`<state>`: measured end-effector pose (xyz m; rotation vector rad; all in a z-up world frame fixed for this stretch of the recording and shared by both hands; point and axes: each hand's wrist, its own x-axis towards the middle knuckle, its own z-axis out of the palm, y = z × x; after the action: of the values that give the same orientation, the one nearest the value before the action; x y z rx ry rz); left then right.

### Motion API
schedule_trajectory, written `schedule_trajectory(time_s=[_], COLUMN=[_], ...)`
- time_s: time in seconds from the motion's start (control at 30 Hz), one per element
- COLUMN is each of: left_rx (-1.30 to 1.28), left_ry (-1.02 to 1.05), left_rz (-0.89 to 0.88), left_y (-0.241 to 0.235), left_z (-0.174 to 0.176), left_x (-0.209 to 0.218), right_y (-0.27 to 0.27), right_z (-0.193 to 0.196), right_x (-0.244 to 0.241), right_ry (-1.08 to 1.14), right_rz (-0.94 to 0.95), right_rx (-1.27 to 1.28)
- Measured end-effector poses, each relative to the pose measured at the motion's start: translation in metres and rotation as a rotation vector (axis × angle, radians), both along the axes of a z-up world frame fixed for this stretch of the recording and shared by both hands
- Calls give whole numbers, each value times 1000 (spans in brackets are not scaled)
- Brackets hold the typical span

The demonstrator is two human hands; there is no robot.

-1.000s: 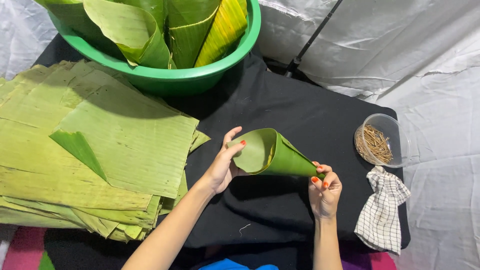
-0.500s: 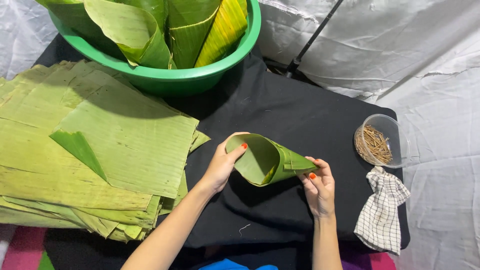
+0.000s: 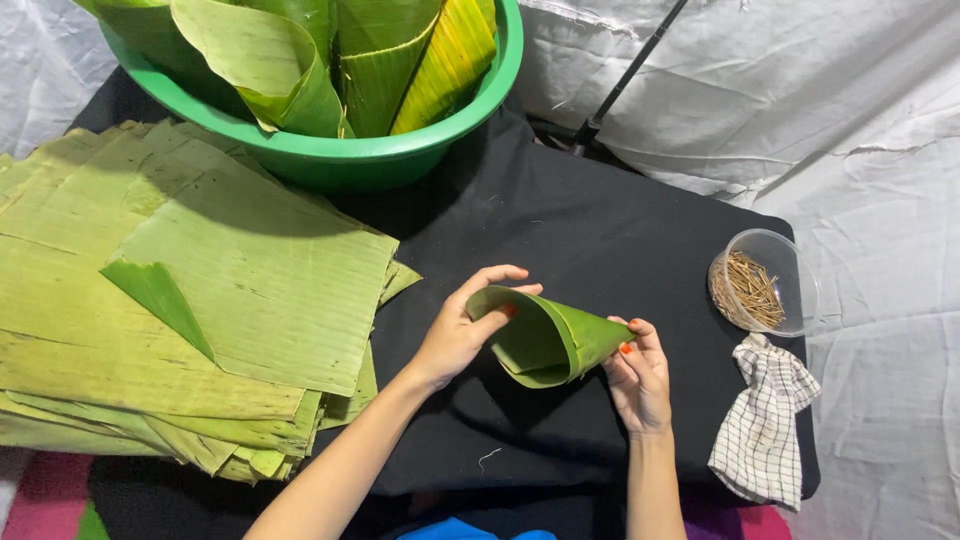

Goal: Cleaning banana leaves with a cloth and folding them into cone shapes, then securing them with sticks.

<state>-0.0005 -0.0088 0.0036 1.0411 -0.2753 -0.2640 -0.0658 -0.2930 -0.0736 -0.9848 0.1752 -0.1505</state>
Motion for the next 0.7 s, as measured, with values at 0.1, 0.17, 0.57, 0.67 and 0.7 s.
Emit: schedule_trajectory(time_s=[0.1,0.17,0.57,0.67,0.7], left_rx=[25,66,115,68,41], left_ry=[18,-13,-72,-67,-70], left_rz=[-4,10,151,157,147], left_y=[-3,-4,-3,0,1], left_z=[-4,-13,-16,-3,2], left_x=[-1,-3,-2,0,1], right_y=[-4,-6,1,15,23], right_z=[-5,-7,-15,-4,6], right_x=[-1,-1,-6,-5,-4], right_ry=[-11,-9,-7,-7,-5], right_rz=[14,22,38,34,43], right_rx=[34,53,-96,-250,-313])
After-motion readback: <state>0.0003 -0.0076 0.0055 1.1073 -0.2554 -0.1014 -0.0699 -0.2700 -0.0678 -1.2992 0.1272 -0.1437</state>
